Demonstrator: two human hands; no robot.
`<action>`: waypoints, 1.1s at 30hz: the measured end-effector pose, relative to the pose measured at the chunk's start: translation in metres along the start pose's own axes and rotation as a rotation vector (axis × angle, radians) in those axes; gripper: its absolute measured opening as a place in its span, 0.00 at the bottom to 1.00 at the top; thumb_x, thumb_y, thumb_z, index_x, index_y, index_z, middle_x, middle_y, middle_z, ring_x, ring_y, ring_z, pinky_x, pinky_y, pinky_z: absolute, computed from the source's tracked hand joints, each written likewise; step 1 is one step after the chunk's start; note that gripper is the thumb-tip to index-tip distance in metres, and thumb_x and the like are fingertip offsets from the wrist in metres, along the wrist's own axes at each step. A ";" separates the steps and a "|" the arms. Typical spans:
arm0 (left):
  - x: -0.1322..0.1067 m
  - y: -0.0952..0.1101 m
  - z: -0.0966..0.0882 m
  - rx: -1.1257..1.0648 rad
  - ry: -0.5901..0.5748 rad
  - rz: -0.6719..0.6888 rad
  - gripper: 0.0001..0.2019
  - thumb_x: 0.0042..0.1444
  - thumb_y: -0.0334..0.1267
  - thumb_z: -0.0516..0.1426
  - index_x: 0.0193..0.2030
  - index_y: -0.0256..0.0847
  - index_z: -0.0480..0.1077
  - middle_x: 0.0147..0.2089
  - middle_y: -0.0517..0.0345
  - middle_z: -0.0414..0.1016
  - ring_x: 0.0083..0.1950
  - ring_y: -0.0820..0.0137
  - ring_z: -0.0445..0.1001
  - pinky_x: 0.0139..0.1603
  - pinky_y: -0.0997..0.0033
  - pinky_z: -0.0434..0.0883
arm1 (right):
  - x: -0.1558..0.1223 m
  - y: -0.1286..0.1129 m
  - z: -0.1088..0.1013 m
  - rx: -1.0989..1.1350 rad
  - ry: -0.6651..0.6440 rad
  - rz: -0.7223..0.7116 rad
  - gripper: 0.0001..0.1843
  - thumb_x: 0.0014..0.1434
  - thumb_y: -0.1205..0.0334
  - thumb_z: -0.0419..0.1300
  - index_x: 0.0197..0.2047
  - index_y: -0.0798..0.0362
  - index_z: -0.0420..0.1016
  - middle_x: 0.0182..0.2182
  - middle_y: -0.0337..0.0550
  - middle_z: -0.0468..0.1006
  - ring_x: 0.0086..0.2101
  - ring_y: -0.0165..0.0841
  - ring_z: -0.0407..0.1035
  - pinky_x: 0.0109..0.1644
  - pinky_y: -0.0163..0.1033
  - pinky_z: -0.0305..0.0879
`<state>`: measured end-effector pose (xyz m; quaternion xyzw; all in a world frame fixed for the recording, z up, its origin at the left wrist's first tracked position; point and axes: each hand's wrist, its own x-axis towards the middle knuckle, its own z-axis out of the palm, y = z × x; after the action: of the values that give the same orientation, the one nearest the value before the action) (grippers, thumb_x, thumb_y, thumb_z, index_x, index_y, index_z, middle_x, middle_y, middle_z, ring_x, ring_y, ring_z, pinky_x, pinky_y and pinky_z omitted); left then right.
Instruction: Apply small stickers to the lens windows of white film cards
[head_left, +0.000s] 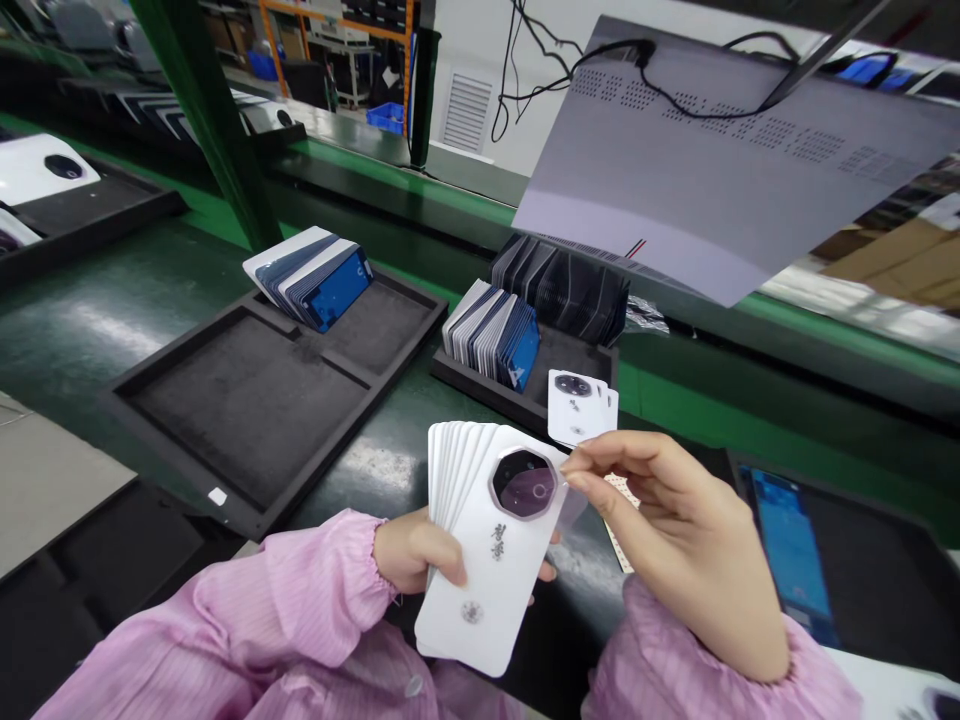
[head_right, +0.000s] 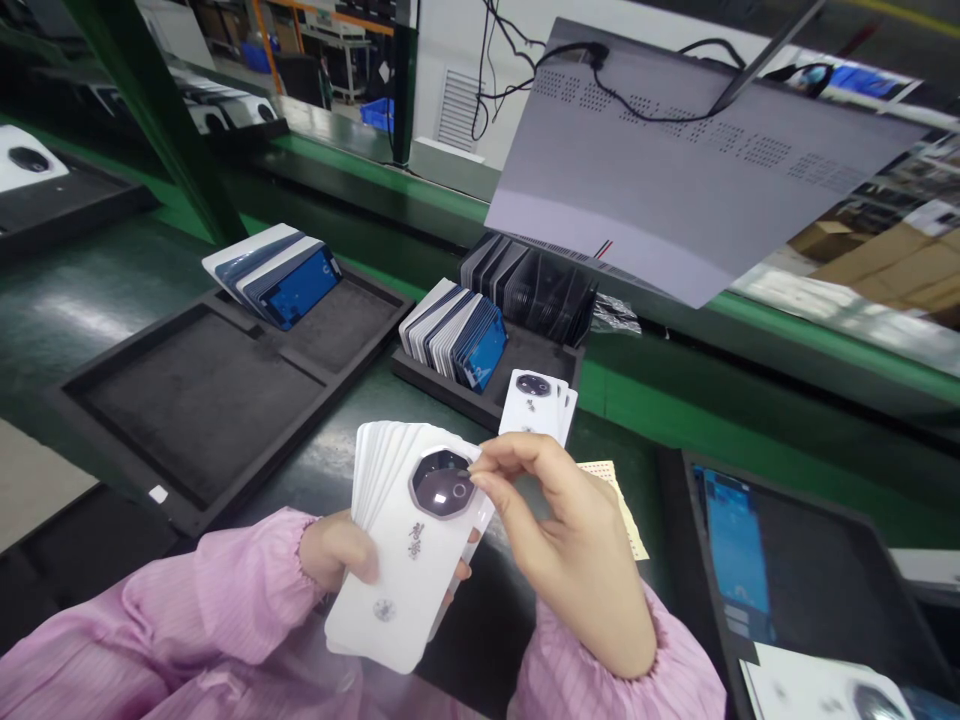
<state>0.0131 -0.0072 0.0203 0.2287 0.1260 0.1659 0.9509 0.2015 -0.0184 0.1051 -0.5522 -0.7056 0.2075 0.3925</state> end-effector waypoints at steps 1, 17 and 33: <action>0.000 0.000 0.000 0.000 0.008 -0.001 0.38 0.27 0.25 0.52 0.54 0.34 0.66 0.46 0.46 0.77 0.45 0.53 0.74 0.41 0.59 0.70 | 0.001 0.000 0.001 -0.003 -0.008 -0.005 0.05 0.56 0.64 0.58 0.38 0.50 0.69 0.30 0.38 0.76 0.31 0.31 0.73 0.33 0.35 0.70; 0.000 -0.003 -0.006 -0.001 -0.033 0.041 0.38 0.28 0.25 0.52 0.55 0.33 0.65 0.46 0.47 0.76 0.43 0.59 0.75 0.40 0.63 0.70 | 0.006 0.006 0.014 -0.112 -0.023 -0.076 0.07 0.57 0.68 0.56 0.40 0.50 0.66 0.30 0.36 0.75 0.31 0.28 0.71 0.35 0.33 0.67; 0.002 -0.009 -0.014 -0.008 -0.056 0.104 0.38 0.28 0.24 0.51 0.54 0.33 0.66 0.46 0.46 0.77 0.42 0.59 0.76 0.46 0.60 0.69 | 0.004 0.007 0.012 -0.261 -0.102 -0.041 0.16 0.57 0.61 0.57 0.49 0.52 0.66 0.46 0.47 0.74 0.47 0.39 0.68 0.49 0.44 0.66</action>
<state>0.0127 -0.0091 0.0037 0.2359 0.0867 0.2091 0.9451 0.1961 -0.0105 0.0943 -0.5728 -0.7569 0.1336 0.2849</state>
